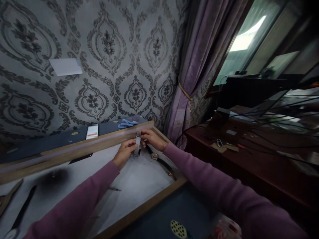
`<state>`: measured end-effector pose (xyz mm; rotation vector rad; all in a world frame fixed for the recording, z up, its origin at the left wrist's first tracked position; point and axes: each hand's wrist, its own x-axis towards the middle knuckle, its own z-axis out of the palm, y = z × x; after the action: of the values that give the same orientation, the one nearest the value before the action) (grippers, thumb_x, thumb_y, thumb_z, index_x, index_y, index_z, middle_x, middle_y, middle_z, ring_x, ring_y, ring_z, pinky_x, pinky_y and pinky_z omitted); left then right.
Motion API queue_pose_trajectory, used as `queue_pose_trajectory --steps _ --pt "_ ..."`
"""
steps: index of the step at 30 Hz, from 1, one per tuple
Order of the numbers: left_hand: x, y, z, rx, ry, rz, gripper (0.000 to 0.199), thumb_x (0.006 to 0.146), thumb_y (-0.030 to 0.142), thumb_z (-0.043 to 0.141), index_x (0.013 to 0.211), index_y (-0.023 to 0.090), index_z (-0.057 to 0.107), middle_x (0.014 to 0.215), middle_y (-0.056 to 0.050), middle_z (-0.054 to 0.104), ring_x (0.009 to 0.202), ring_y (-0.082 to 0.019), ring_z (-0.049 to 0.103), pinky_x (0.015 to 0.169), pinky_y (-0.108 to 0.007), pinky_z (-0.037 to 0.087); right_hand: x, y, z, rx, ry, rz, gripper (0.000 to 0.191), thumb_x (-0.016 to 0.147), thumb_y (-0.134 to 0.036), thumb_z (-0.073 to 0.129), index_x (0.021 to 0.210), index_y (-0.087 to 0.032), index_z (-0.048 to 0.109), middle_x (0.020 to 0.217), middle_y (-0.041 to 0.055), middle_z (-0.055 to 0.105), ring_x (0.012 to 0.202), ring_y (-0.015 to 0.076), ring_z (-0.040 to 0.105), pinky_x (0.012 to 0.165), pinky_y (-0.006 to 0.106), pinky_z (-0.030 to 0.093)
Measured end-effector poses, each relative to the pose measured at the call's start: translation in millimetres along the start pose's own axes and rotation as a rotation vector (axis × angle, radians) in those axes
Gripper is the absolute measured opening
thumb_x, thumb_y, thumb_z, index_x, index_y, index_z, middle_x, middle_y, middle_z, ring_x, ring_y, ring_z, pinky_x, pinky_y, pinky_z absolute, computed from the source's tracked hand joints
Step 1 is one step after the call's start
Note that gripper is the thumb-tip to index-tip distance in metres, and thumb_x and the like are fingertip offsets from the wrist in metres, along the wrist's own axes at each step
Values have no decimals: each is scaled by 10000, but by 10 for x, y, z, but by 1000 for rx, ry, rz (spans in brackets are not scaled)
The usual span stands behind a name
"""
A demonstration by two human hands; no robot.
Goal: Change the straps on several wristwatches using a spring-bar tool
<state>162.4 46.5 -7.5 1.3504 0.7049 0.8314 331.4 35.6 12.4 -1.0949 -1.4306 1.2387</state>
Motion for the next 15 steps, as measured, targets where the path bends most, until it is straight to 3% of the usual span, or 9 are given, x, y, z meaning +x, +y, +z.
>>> queue_pose_trajectory --steps 7,11,15 --pt "-80 42 -61 -32 0 -56 140 631 254 718 681 136 663 619 12 608 490 -74 449 436 -186 251 10 40 -42 95 -55 9 284 738 -182 467 934 -119 663 627 7 551 517 106 481 487 212 455" --pt "-124 65 -72 -78 -4 -87 150 624 238 739 677 130 650 705 -39 669 636 -126 598 487 -175 371 10 76 -66 100 -53 -4 261 837 -334 511 922 -133 655 761 26 587 546 90 461 482 201 438" --pt "-162 80 -67 -116 -11 -92 197 633 250 780 710 121 653 730 -54 680 701 -151 643 618 -221 493 5 100 -80 47 -62 -28 357 804 -478 622 923 -143 646 812 18 591 537 71 432 473 196 412"
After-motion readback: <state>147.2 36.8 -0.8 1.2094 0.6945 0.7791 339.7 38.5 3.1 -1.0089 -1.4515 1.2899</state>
